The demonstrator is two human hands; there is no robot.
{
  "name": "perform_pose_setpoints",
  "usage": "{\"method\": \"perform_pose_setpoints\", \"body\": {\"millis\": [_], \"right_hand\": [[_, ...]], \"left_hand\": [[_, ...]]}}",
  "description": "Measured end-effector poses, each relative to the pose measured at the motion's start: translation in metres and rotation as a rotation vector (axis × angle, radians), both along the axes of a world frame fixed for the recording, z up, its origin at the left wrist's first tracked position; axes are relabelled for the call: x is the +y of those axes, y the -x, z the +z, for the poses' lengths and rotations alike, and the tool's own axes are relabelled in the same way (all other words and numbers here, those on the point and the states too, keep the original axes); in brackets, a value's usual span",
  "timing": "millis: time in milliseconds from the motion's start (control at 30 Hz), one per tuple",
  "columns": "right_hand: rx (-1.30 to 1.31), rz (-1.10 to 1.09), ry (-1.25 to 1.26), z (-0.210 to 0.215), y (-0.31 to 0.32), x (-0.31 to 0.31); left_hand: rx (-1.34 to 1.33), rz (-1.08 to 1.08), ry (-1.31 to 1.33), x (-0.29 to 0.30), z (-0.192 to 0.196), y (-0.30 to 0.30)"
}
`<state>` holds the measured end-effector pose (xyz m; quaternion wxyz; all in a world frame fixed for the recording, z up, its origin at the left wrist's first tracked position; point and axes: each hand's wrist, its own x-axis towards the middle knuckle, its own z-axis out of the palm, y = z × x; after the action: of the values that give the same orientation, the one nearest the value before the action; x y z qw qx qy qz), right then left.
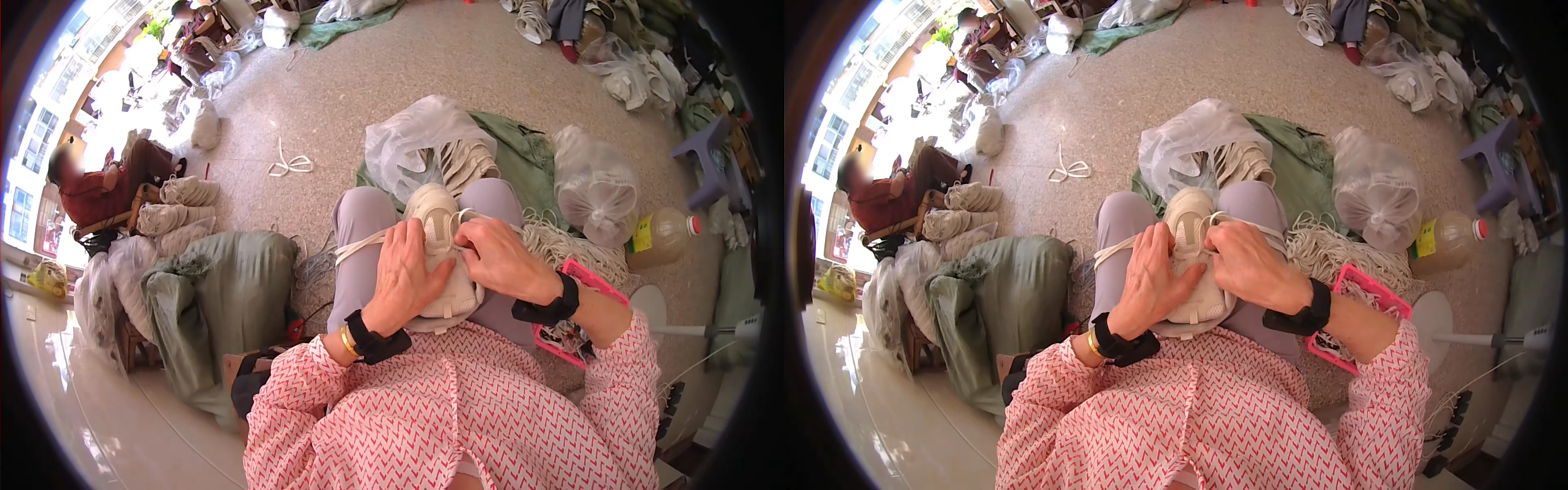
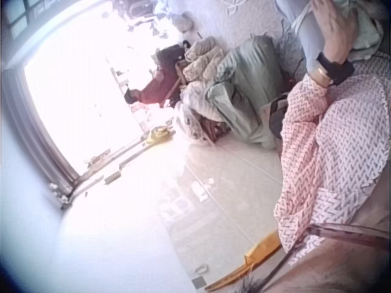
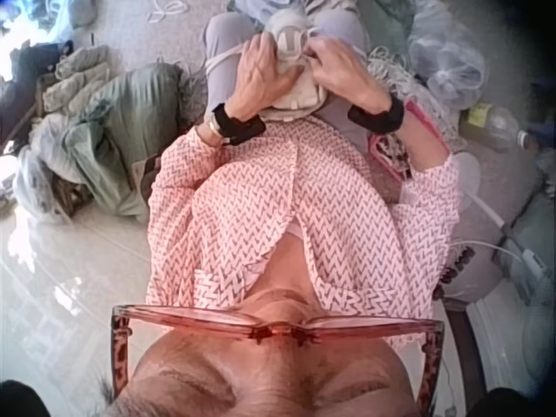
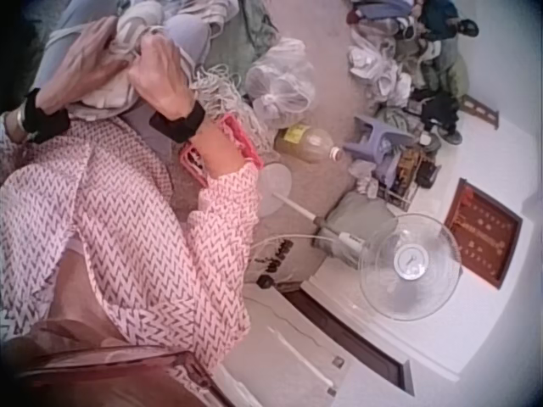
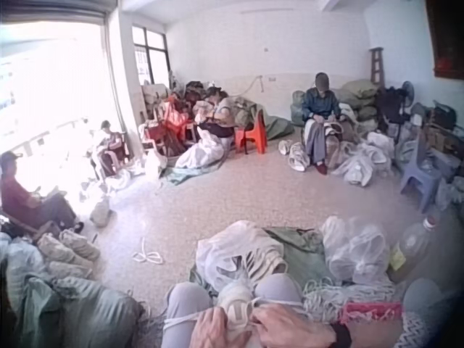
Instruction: The person is lacing a white sneaker while sitting in a shoe manufacturing facility.
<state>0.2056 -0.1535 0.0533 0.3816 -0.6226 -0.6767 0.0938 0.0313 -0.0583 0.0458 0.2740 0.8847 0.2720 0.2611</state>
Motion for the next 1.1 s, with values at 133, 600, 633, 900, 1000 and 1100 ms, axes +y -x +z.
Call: {"method": "perform_pose_setpoints", "body": {"millis": [133, 600, 633, 900, 1000, 1100], "right_hand": [[0.111, -0.063, 0.087, 0.006, 0.006, -0.009], [0.382, -0.067, 0.356, 0.011, 0.003, -0.008], [0.41, -0.074, 0.355, 0.008, 0.003, -0.01], [0.403, -0.079, 0.201, 0.004, 0.014, -0.015], [0.38, -0.077, 0.25, 0.005, 0.011, -0.016], [0.352, -0.073, 0.248, 0.007, 0.014, -0.016]], "left_hand": [[-0.004, 0.016, -0.008, -0.004, 0.0, 0.002], [-0.084, 0.03, 0.014, -0.005, -0.007, 0.01], [-0.086, 0.032, 0.014, -0.005, -0.008, 0.01], [-0.111, 0.003, 0.003, -0.006, -0.01, 0.013], [-0.12, 0.002, -0.004, -0.006, -0.011, 0.011], [-0.086, -0.006, 0.023, -0.005, -0.011, 0.013]]}}
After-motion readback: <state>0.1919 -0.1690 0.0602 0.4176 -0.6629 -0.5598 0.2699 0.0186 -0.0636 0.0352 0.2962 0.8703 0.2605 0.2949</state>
